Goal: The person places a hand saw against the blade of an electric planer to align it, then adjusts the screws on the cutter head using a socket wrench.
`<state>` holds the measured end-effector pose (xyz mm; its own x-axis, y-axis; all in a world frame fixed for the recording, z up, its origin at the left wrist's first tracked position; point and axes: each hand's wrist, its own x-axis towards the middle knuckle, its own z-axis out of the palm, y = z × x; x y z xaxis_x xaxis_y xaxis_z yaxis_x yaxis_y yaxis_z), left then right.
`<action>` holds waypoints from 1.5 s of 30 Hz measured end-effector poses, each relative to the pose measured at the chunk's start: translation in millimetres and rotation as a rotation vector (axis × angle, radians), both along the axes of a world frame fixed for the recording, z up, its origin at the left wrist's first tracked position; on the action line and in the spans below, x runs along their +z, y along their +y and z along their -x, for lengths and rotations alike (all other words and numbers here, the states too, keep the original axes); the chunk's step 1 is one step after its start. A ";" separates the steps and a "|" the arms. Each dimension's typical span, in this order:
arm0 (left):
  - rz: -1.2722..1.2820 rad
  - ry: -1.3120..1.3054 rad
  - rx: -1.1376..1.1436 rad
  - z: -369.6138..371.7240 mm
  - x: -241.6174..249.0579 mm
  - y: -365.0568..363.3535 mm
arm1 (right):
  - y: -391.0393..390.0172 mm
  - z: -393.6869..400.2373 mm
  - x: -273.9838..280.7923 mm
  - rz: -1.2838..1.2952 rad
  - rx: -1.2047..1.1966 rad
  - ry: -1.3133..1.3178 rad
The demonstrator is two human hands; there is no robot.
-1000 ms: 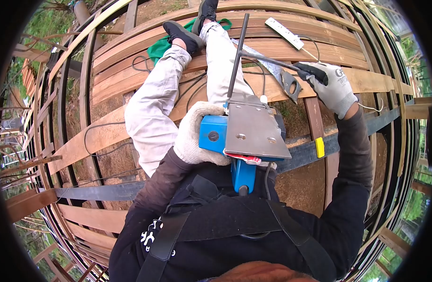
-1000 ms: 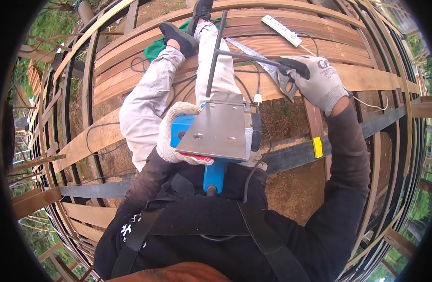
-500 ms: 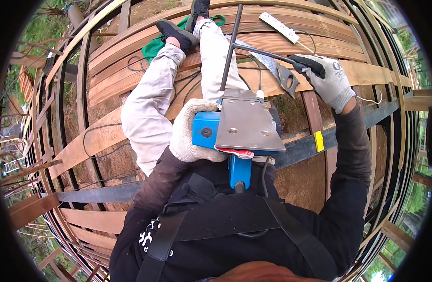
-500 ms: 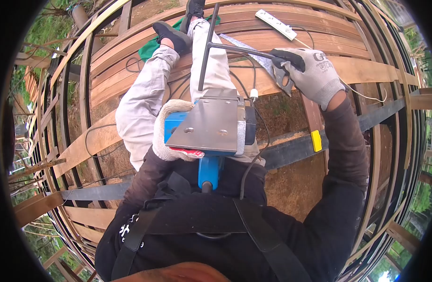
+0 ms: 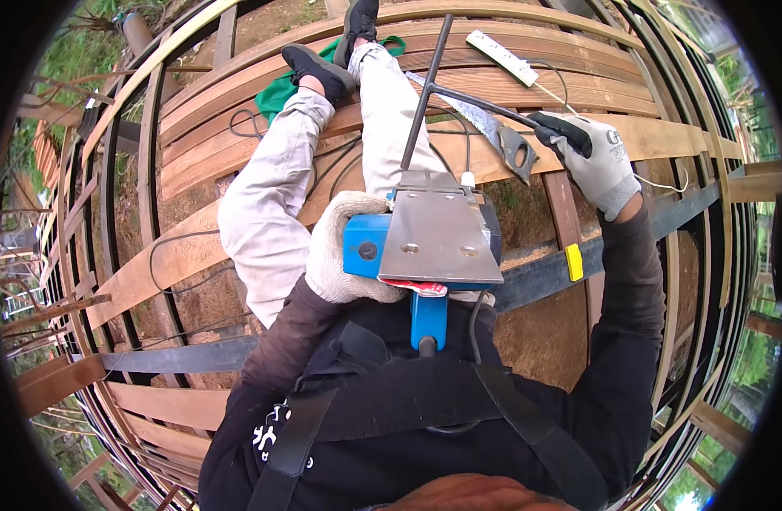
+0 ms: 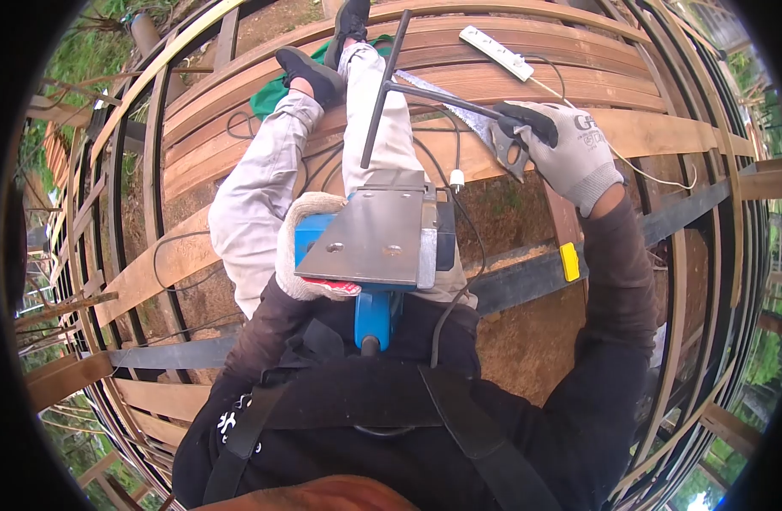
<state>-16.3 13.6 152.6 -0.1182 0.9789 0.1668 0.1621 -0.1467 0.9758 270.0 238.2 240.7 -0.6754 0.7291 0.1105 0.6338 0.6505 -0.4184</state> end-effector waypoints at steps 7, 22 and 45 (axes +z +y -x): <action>0.056 -0.020 -0.005 2.2 -7.8 -2.5 | -8.7 -16.3 -28.4 0.114 -0.132 0.199; 0.369 -0.192 -0.074 6.8 -37.0 -18.0 | -62.3 -15.3 -91.5 0.682 -0.420 0.654; 0.186 -0.035 -0.003 6.3 -26.1 -7.4 | -119.7 38.7 -128.2 0.784 -0.240 0.983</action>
